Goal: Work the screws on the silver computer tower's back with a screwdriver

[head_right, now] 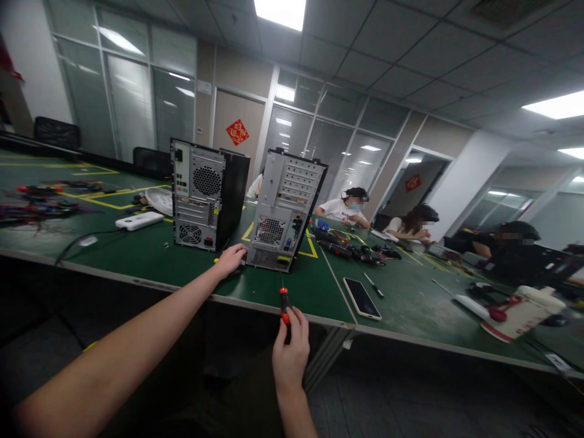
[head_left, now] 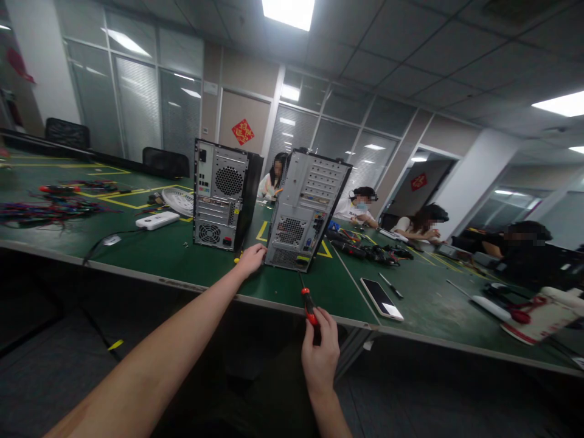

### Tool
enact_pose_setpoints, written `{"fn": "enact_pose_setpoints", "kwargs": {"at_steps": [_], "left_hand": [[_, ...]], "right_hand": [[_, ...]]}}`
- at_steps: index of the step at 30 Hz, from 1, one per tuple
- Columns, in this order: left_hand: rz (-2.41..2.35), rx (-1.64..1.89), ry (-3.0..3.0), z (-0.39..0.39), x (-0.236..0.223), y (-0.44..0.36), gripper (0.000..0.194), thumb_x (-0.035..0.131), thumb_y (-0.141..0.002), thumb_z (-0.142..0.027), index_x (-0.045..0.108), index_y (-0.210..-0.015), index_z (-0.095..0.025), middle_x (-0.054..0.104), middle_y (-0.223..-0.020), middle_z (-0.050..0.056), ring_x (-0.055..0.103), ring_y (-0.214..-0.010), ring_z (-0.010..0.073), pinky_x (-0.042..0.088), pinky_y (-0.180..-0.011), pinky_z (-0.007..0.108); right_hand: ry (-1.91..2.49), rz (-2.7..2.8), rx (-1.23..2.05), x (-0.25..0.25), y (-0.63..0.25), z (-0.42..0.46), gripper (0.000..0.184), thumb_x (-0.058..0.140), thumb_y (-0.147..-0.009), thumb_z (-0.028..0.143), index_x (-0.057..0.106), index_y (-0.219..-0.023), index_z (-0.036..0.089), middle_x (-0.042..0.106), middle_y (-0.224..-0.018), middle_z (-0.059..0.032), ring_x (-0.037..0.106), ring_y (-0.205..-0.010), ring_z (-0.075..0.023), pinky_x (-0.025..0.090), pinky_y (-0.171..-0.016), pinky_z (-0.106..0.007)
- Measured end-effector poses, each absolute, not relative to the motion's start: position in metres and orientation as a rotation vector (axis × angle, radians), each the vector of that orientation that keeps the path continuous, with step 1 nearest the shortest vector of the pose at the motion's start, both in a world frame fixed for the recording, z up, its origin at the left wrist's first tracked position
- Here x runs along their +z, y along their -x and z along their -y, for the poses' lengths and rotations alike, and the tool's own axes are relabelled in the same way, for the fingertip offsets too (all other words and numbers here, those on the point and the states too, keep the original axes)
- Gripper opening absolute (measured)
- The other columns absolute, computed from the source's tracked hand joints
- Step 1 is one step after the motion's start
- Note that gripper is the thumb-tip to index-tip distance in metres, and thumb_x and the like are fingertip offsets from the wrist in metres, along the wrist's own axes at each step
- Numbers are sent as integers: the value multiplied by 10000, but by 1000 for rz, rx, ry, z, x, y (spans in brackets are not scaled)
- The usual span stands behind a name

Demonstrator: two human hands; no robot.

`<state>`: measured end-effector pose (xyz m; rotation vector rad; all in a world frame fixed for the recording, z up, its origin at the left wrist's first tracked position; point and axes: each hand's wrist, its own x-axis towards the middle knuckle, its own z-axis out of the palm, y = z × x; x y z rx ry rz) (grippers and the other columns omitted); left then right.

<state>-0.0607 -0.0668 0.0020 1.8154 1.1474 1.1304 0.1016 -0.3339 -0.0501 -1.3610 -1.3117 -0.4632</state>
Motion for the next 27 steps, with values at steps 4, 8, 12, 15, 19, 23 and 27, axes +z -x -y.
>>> {"fn": "enact_pose_setpoints", "kwargs": {"at_steps": [4, 8, 12, 15, 19, 23, 27], "left_hand": [[-1144, 1130, -1813, 66, 1, 61, 269, 476, -930, -320, 724, -926, -216, 750, -909, 50, 688, -889, 204, 516, -764, 279], [-1140, 1131, -1804, 65, 1, 61, 265, 479, -925, -313, 726, -931, -217, 752, -921, 53, 692, -893, 204, 516, -759, 280], [-1142, 1137, -1812, 67, 2, 61, 264, 483, -924, -317, 729, -926, -220, 755, -923, 53, 693, -895, 209, 514, -766, 287], [-1158, 1147, -1826, 68, 3, 61, 253, 486, -919, -290, 729, -901, -219, 756, -906, 50, 695, -904, 205, 516, -800, 286], [-1153, 1128, -1806, 67, 3, 60, 256, 482, -919, -287, 728, -922, -216, 757, -899, 49, 702, -910, 204, 524, -778, 276], [-1146, 1124, -1803, 65, 1, 60, 259, 483, -922, -300, 729, -930, -218, 756, -900, 52, 705, -906, 206, 527, -764, 276], [-1129, 1135, -1816, 64, 0, 60, 262, 480, -923, -305, 727, -922, -217, 759, -920, 55, 702, -906, 208, 521, -765, 280]], "right_hand": [[1337, 1289, -468, -51, -102, 334, 196, 609, -1007, 318, 712, -1121, 195, 710, -1137, -125, 696, -1068, -251, 586, -948, -440], [1349, 1256, -400, -52, -102, 334, 201, 682, -972, 353, 701, -1087, 188, 720, -1026, -97, 703, -909, -217, 615, -801, -354], [1351, 1283, -460, -51, -102, 334, 202, 622, -1004, 312, 720, -1130, 188, 706, -1129, -120, 695, -1050, -240, 597, -911, -402], [1333, 1306, -513, -50, -101, 334, 250, 555, -1029, 276, 722, -1199, 199, 688, -1216, -134, 684, -1129, -246, 581, -969, -435], [1344, 1303, -509, -50, -100, 334, 280, 541, -1032, 284, 717, -1234, 203, 696, -1223, -135, 689, -1129, -253, 577, -975, -439], [1350, 1261, -460, -50, -101, 334, 224, 640, -990, 342, 719, -1127, 182, 725, -1066, -118, 711, -970, -240, 608, -857, -392], [1349, 1288, -456, -50, -101, 334, 239, 602, -1012, 313, 724, -1176, 189, 710, -1134, -127, 699, -1047, -243, 599, -908, -406]]}}
